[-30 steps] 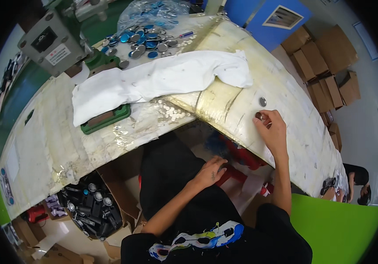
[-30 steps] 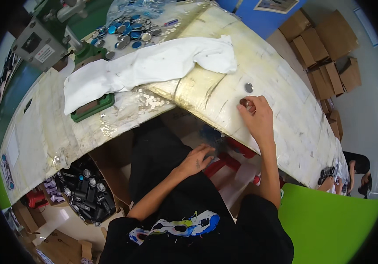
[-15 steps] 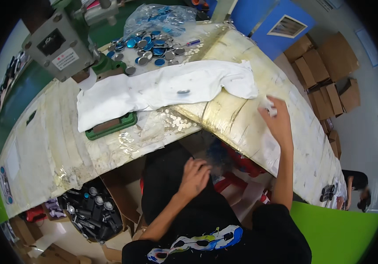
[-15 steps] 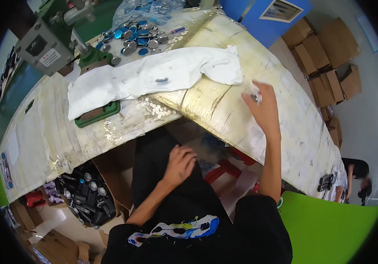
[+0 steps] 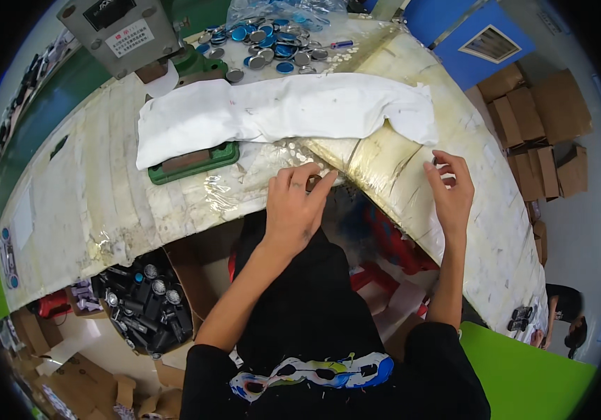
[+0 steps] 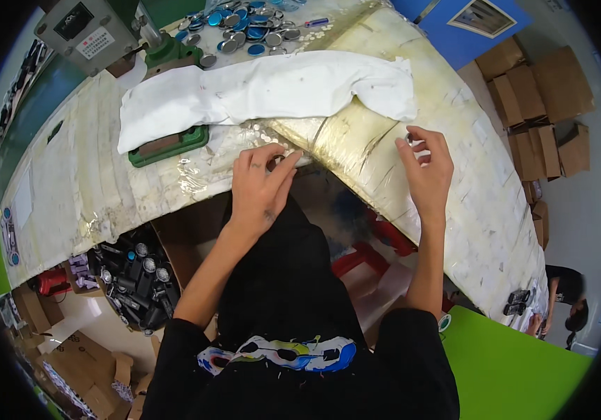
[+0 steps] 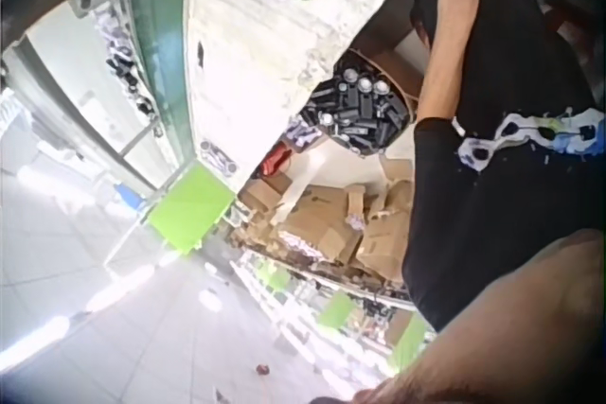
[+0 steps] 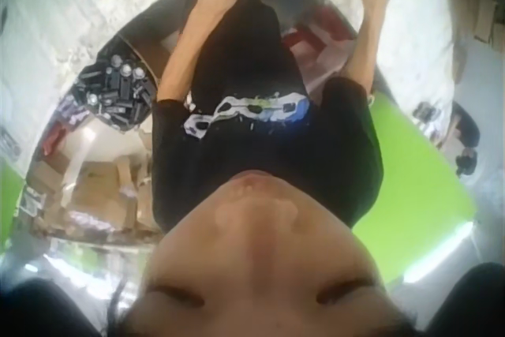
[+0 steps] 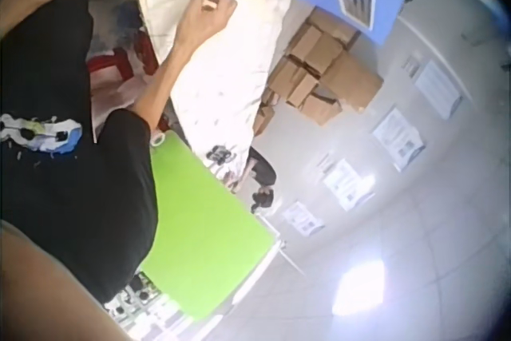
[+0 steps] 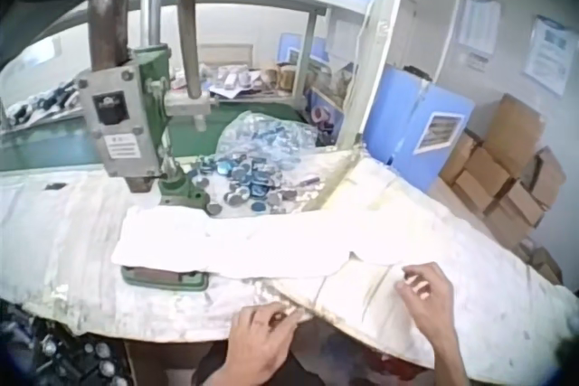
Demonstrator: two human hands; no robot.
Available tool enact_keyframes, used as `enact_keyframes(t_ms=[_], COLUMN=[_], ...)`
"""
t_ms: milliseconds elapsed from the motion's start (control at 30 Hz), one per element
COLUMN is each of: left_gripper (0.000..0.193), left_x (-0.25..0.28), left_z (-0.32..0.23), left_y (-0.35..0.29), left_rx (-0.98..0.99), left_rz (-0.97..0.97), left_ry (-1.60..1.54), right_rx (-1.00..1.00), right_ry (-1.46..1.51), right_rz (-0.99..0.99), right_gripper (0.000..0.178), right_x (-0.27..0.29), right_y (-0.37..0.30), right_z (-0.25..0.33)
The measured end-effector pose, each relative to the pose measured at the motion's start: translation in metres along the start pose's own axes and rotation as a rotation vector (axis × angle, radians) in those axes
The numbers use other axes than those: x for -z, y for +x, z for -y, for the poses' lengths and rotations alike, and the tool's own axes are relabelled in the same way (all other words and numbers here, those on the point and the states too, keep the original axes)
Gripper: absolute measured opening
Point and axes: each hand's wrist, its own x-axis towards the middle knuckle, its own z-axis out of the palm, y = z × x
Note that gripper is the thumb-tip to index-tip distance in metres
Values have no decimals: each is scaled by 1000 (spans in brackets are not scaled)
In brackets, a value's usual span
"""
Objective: The recorder assembles small circular components into handheld device bodies using a manual press.
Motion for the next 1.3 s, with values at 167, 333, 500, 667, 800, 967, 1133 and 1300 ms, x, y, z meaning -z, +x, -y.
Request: enact_keyframes(t_ms=[167, 333, 500, 667, 800, 967, 1133, 1300], left_gripper=[42, 32, 26, 11, 17, 18, 19, 22], left_x=[22, 47, 46, -3, -42, -59, -71, -81], left_z=[7, 15, 45, 5, -15, -8, 2, 5], left_y=[11, 70, 146, 104, 79, 85, 84, 73], left_rx=[-95, -115, -146, -384, -771, -807, -721, -578], left_rz=[61, -71, -355, 149, 535, 662, 571, 594], left_ry=[-227, -207, 71, -89, -344, -411, -577, -623], right_rx=[-66, 177, 288, 347, 377, 467, 296, 243], right_ry=[208, 344, 621, 542, 390, 22, -342, -551], right_rz=[25, 268, 418, 278, 207, 343, 548, 706], right_gripper=[25, 28, 42, 36, 31, 28, 37, 57], right_x=[0, -36, -94, -119, -162, -215, -258, -272], right_y=[3, 53, 124, 216, 305, 362, 379, 397], right_z=[1, 56, 115, 114, 115, 138, 156, 134])
